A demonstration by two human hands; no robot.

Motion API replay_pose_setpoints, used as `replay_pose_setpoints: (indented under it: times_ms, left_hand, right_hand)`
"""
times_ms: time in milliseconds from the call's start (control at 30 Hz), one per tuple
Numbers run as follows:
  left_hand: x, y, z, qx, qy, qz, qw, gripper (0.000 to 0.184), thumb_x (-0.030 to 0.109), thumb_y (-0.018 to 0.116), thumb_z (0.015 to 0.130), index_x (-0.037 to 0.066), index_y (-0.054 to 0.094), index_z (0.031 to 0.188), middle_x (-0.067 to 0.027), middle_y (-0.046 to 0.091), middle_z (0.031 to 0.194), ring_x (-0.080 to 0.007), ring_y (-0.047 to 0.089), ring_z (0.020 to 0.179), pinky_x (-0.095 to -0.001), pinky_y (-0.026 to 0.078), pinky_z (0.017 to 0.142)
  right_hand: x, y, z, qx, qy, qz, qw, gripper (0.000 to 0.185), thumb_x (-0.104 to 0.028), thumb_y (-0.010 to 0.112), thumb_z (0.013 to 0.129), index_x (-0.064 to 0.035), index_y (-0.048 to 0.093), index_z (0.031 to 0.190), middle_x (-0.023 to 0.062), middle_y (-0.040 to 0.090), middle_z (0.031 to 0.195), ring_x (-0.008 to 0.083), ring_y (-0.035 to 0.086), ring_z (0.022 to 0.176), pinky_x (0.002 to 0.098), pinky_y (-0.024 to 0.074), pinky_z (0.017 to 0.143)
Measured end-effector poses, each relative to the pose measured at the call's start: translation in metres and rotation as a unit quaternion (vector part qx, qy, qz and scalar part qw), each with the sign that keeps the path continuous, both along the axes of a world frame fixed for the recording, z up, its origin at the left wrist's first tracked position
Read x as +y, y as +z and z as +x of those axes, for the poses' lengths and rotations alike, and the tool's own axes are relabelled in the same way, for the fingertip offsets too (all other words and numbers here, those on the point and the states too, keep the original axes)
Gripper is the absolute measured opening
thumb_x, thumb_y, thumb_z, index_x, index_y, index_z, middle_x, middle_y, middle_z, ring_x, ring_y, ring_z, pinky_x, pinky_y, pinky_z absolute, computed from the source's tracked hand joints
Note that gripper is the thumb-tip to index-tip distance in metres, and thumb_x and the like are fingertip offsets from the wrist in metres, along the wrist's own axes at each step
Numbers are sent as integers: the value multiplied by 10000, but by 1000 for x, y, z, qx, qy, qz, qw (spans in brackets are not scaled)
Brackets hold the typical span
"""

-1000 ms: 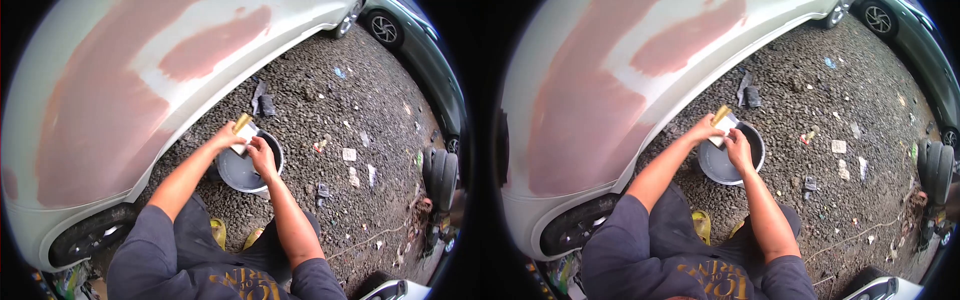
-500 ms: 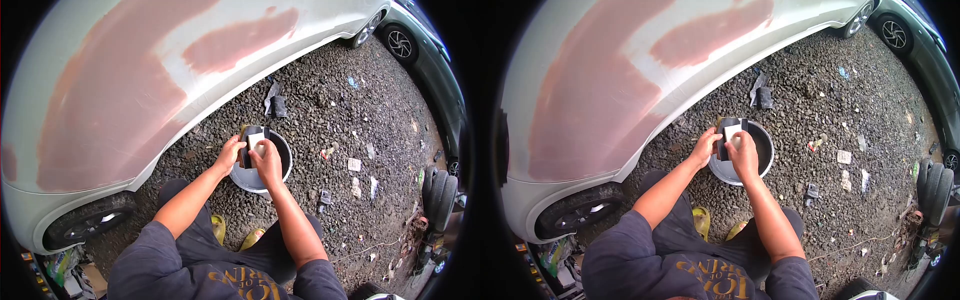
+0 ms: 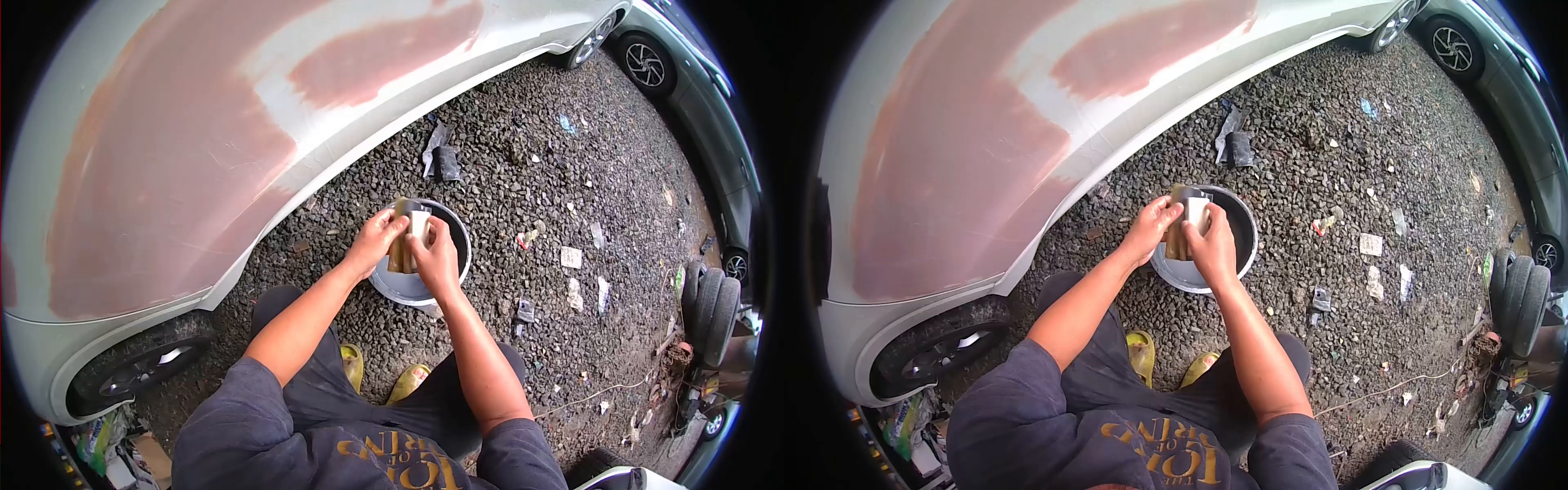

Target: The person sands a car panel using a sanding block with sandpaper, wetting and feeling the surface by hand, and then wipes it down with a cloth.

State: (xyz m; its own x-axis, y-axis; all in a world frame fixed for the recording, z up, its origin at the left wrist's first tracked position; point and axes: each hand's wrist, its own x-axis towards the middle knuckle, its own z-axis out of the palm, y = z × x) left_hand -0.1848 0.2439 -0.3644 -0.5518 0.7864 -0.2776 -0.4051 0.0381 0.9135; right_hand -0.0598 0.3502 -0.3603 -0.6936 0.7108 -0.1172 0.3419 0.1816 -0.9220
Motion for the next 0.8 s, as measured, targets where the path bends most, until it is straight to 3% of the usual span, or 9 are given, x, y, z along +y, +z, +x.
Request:
replay_pose_setpoints:
  times_ms: [67,133,167,233,367,500,567,700,800]
  left_hand:
    - [0,2,3,66,-61,68,994,479,331,682,1040,13,562,1377,-74,668,1227,-121,629,1120,-302,528,978]
    - [-4,8,8,123,-150,46,980,761,399,816,916,25,485,1491,-107,630,1374,-177,593,1257,-367,460,1117]
    - [-3,7,11,437,-144,36,887,924,422,863,845,49,419,1564,-140,526,1546,-268,515,1389,-427,374,1199]
    - [-4,13,23,566,-127,40,814,1023,429,880,797,76,368,1610,-146,412,1647,-341,428,1467,-475,310,1242]
    - [-3,4,30,652,-62,-17,755,785,365,796,890,63,448,1527,-156,482,1570,-377,454,1434,-505,357,1208]
    - [0,3,31,494,-46,21,868,591,328,668,1007,53,478,1494,-195,536,1492,-401,521,1365,-475,389,1184]
    - [3,0,25,362,-23,46,931,543,378,467,1115,14,468,1517,-193,545,1500,-330,540,1375,-419,396,1187]
    - [6,-1,9,10,49,127,991,524,330,309,1165,-3,461,1542,-167,569,1485,-214,550,1362,-354,408,1174]
    - [4,10,9,-40,54,132,989,490,305,364,1160,1,480,1527,-146,570,1479,-194,557,1342,-341,406,1169]
  right_hand:
    - [14,-37,-3,72,-28,-128,989,499,-248,655,995,23,499,1384,200,653,1304,268,706,1085,390,571,923]
    - [20,-19,0,187,-41,-351,916,381,-213,556,1057,-10,501,1374,136,659,1232,194,698,1023,346,583,879]
    - [27,-24,3,238,-29,-410,880,353,-196,530,1069,-24,500,1376,117,659,1209,173,690,1022,327,583,868]
    - [32,-31,4,267,-4,-434,860,315,-188,510,1074,-56,539,1359,77,663,1204,168,670,1073,335,554,905]
    - [26,-29,4,256,4,-499,828,290,-200,491,1085,-84,566,1340,46,665,1195,158,661,1082,341,536,905]
    - [19,-15,3,237,-32,-455,858,349,-204,567,1065,-55,515,1377,79,640,1204,156,653,1069,322,578,889]
    - [14,-14,-1,162,-62,-370,913,403,-234,607,1055,-38,501,1391,101,638,1238,159,647,1128,313,585,903]
    - [3,-26,-4,74,-64,40,994,675,-222,775,941,74,447,1452,217,613,1342,333,617,1209,422,482,1062]
    - [-6,-17,-2,22,-70,210,975,739,-194,807,887,53,441,1479,260,558,1392,415,512,1294,484,406,1118]
